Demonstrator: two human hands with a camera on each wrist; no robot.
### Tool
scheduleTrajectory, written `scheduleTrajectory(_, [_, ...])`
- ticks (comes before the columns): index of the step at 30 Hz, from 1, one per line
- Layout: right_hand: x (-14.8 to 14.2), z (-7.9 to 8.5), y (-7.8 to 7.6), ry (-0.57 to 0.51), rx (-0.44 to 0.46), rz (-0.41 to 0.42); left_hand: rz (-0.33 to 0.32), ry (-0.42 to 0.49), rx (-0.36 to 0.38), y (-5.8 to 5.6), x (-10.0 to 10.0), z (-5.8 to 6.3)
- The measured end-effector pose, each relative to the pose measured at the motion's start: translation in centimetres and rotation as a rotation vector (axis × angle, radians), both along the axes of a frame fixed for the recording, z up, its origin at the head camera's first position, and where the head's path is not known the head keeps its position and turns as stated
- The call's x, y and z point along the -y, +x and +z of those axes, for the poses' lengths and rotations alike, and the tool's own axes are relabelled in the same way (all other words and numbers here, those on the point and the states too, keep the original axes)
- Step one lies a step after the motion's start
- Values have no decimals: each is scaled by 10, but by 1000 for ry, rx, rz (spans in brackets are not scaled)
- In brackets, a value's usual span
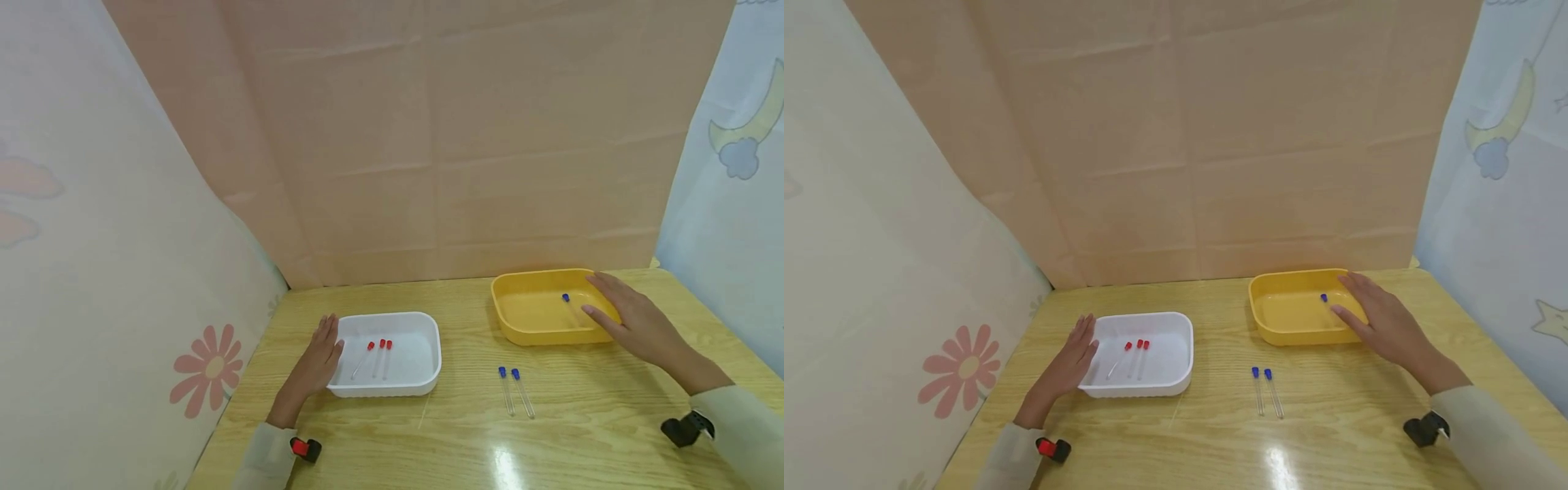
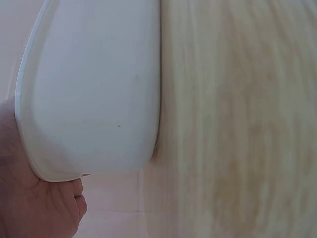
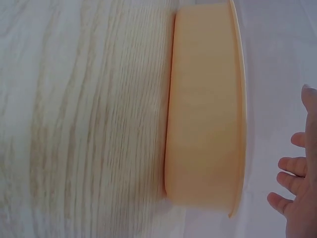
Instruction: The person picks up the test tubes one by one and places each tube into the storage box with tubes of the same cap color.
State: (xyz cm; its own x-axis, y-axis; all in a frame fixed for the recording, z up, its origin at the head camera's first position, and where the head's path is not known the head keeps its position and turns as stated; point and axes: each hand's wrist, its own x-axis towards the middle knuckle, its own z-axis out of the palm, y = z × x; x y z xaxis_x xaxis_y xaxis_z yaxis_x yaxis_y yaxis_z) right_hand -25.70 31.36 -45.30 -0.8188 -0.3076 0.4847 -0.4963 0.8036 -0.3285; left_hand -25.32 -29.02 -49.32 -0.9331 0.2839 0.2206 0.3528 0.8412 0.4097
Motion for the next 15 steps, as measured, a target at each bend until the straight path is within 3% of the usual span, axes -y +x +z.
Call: scheduleTrajectory(15, [-18, 2, -15, 36, 90, -16, -11, -22, -15, -1, 2, -2])
